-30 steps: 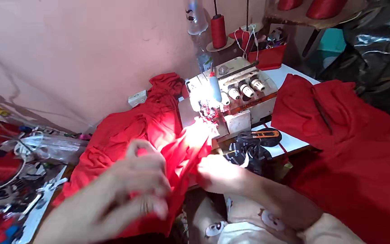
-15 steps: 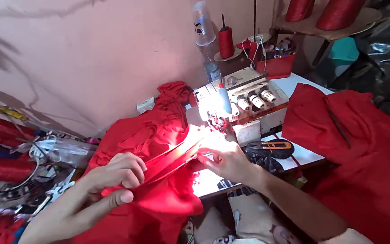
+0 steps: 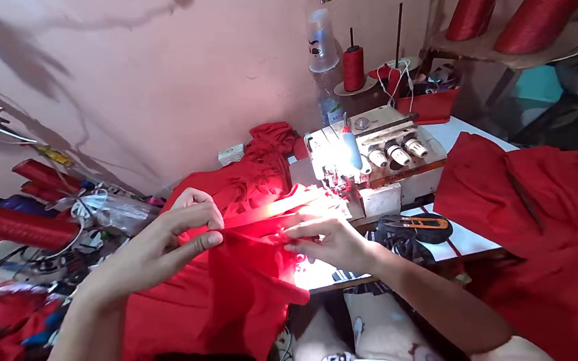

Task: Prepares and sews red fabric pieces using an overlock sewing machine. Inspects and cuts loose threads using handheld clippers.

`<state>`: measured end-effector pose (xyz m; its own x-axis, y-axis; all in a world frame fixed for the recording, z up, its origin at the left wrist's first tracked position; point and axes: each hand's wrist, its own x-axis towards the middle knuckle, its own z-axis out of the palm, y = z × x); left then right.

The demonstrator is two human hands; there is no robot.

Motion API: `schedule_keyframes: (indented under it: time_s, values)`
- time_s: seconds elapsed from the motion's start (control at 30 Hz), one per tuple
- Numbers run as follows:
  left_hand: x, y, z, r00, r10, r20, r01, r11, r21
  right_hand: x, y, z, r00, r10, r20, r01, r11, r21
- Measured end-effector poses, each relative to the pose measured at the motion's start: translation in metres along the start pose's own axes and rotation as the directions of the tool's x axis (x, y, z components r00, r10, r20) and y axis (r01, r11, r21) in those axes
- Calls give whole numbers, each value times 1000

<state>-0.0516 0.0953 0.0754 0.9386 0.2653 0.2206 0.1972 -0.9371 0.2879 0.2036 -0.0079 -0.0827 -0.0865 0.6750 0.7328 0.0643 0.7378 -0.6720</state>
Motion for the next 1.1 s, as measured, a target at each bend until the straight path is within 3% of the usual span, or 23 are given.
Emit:
schedule_keyframes:
  time_s: [0.07,0.13,0.27,0.33,0.47,0.63,0.8,1.1]
  values:
    - [-1,-1,0,999,-23,-30,26,994,105,-1,10,6,978,-168,-122,156,983,-98]
    - [-1,-4,2,997,-34,-74,46,984,173,-1,16,10,951,-236,-201,184,951,-249]
    - [5,-6,9,989,-24,-148,53,980,193,4,20,11,925,-309,-221,200,890,-411]
    - [11,-4,11,985,-8,-170,35,987,157,6,19,10,927,-299,-226,178,882,-436]
    - [24,4,9,991,61,-121,-76,989,-129,12,21,-4,940,-265,-213,118,841,-528]
    - [46,4,12,979,130,-155,-165,957,-241,-10,32,-34,974,-105,-201,-75,686,-724]
    - [54,-8,8,977,106,-183,-147,963,-225,-34,54,-56,972,-17,-236,-143,752,-643]
    - [44,-25,4,982,43,-186,-87,969,-232,-6,43,-32,945,-139,-297,-82,778,-623]
